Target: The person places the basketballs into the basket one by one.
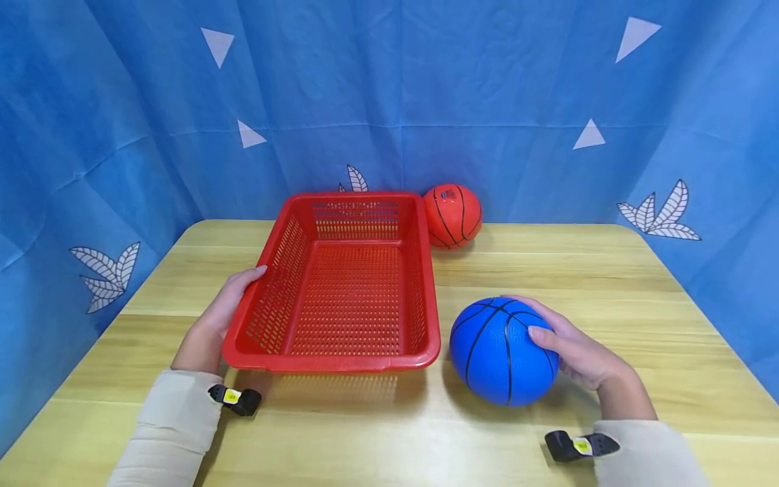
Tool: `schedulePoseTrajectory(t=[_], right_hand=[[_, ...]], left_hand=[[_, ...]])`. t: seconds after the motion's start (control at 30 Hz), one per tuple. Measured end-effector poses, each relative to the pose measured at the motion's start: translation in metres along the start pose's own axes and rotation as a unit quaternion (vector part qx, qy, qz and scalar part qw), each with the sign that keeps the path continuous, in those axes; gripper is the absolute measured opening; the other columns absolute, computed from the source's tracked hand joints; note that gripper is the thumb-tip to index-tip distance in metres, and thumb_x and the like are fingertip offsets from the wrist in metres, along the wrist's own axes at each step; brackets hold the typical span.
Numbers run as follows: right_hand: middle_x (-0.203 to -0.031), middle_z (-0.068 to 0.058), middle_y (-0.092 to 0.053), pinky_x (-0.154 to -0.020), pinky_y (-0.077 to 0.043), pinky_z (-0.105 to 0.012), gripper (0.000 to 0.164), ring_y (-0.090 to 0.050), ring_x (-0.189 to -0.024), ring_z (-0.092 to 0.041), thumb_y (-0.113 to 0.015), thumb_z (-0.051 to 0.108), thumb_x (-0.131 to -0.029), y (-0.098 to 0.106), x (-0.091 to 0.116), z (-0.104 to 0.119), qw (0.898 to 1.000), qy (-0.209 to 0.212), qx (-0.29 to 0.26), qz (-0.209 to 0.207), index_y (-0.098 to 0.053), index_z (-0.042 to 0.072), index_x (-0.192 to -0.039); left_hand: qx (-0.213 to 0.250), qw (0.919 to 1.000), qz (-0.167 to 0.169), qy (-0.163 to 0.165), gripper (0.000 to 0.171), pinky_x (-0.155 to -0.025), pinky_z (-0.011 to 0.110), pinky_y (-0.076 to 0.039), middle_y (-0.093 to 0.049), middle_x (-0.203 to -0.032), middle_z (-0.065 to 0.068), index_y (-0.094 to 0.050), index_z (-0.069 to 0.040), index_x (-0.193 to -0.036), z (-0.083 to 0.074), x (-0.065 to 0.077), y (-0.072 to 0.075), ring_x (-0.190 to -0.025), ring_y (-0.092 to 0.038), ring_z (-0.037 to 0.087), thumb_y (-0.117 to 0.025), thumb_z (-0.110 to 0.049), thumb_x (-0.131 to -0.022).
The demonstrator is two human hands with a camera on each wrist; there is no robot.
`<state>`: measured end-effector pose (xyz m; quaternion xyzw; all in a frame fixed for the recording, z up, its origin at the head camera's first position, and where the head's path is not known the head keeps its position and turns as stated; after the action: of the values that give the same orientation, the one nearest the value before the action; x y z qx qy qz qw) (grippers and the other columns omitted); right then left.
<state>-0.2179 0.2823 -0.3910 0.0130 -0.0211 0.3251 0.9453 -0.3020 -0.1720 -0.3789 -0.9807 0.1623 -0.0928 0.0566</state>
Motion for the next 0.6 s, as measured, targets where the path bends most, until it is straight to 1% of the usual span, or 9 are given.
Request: schedulePoseTrajectory(t=[0.17,0.27,0.5,0.6], right_hand=[[-0.134,0.015,-0.047,-0.083,-0.054,-0.044,0.045,-0.056,-0.113,-0.014,-0.034,0.037,-0.098,0.0009,-0.0029,0.0005,1.0,-0.003,0.01,-0.015,-0.029,0.038,-0.144],[-0.133,0.014,-0.048,-0.082,-0.054,-0.045,0.045,-0.056,-0.112,-0.015,-0.033,0.038,-0.098,0.0021,-0.0041,0.0012,1.0,0.004,0.008,-0.018,-0.031,0.038,-0.143],[-0.134,0.012,-0.046,-0.081,-0.055,-0.046,0.045,-0.057,-0.112,-0.016,-0.028,0.035,-0.099,0.0025,-0.003,0.0023,0.999,0.043,0.0,0.005,-0.03,0.036,-0.144],[-0.134,0.012,-0.046,-0.082,-0.054,-0.046,0.045,-0.056,-0.113,-0.017,-0.028,0.035,-0.099,0.0033,-0.0026,-0.0005,0.999,0.044,-0.007,-0.003,-0.03,0.037,-0.144]], left_hand=[[-0.004,1.0,-0.002,-0.005,0.055,-0.083,0.043,-0.055,-0.055,-0.118,0.016,-0.031,0.0,-0.14,0.0006,0.0011,0.0018,-0.098,-0.063,0.025,-0.034,-0.039,-0.101],[-0.002,1.0,-0.002,-0.004,0.054,-0.083,0.043,-0.055,-0.055,-0.119,0.016,-0.031,-0.001,-0.14,0.0009,0.0014,0.0027,-0.099,-0.063,0.025,-0.034,-0.039,-0.101],[0.007,0.9999,0.005,-0.007,0.054,-0.084,0.044,-0.054,-0.054,-0.12,0.018,-0.031,0.0,-0.14,0.001,-0.0002,0.0009,-0.101,-0.063,0.027,-0.036,-0.037,-0.101],[0.01,0.9999,0.009,-0.004,0.054,-0.085,0.046,-0.053,-0.053,-0.122,0.018,-0.031,-0.001,-0.141,0.0017,-0.0006,-0.0002,-0.103,-0.061,0.029,-0.036,-0.038,-0.101]])
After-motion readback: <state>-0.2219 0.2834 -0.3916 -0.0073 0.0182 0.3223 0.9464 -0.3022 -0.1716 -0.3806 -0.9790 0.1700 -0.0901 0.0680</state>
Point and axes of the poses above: each hand's wrist, its own x-axis away from the middle knuckle, its own y-axis out of the back of the hand, z = x × y, the point moved 7 cm from there along -x, towards the middle knuckle
